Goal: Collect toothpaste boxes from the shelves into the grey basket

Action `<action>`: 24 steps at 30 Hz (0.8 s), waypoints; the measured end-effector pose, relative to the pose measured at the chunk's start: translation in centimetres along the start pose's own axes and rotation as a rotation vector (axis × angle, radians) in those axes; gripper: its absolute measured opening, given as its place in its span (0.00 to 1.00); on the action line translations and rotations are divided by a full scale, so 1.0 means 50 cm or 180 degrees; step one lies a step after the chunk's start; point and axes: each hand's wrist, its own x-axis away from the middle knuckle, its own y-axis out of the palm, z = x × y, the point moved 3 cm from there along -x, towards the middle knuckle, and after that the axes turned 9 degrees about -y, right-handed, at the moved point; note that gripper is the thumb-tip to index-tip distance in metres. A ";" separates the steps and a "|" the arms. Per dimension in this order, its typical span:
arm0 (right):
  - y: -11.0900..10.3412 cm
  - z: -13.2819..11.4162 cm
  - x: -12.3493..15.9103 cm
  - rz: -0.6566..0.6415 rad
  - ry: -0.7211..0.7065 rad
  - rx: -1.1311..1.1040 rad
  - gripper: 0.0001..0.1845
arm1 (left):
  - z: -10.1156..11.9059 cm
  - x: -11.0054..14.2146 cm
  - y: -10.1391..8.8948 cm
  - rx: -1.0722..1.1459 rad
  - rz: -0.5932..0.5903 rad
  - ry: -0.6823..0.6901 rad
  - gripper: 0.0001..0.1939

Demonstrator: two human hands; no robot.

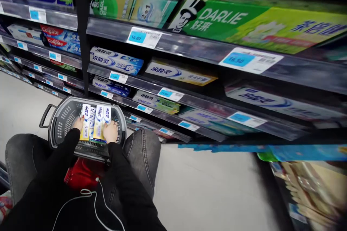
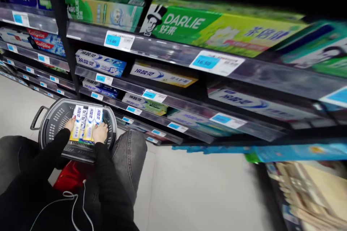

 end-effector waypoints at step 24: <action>0.098 0.058 -0.074 -0.0075 0.0563 -0.1124 0.22 | 0.093 -0.014 0.119 -0.1889 0.1192 0.0195 0.18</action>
